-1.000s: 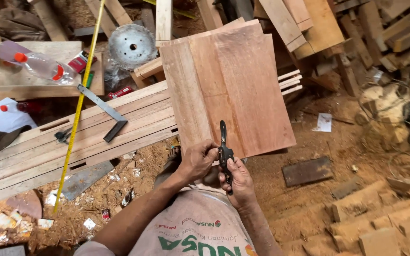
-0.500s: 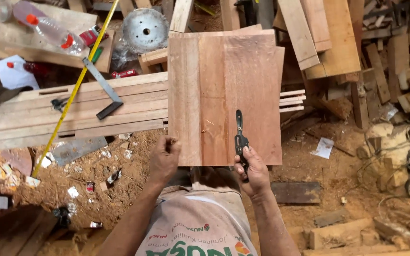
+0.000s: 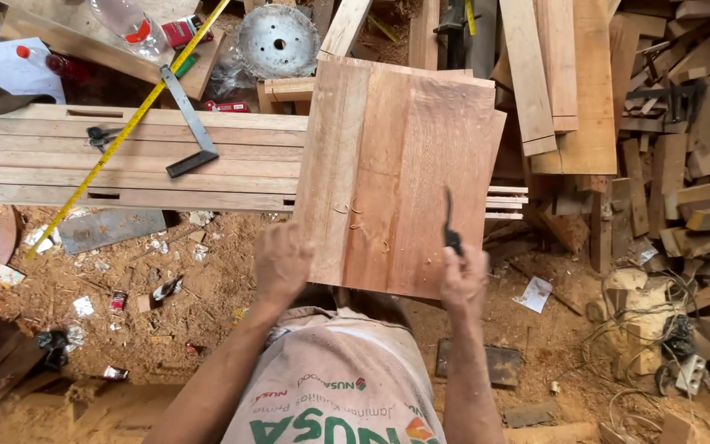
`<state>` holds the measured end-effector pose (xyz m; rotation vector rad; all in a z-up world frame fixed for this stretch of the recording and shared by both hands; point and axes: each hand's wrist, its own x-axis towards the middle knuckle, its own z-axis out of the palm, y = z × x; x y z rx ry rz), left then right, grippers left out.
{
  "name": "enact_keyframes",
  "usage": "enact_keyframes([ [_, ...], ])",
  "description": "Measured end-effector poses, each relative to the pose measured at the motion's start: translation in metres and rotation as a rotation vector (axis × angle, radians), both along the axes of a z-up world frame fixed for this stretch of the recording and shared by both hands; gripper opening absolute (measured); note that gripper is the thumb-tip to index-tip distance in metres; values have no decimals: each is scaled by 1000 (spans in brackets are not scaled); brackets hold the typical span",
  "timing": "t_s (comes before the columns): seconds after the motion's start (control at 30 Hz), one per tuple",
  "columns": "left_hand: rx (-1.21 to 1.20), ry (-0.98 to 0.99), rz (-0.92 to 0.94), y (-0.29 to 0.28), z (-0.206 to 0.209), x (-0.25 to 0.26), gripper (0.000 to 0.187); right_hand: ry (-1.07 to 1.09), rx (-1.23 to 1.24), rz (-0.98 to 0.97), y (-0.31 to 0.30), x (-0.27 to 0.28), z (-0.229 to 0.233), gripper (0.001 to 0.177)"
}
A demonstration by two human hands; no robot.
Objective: Applying glue to wooden strips and using a small hand tool to plane or scrape a wooden panel on the workshop floor.
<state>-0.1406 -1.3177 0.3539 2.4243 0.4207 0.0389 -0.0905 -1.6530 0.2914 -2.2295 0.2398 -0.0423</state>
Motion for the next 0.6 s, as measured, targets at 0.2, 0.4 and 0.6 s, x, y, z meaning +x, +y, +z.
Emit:
enact_keyframes([
  [0.2,-360,309,183,-7,8,-6,66,32,-113,-117,-30,4,4,19],
  [0.4,-225,161,215,-8,-70,0,49,-16,-165,-172,-22,-19,-20,22],
  [0.6,-127,-13,110,24,-143,20,45,62,-117,-149,-1,-38,-10,21],
])
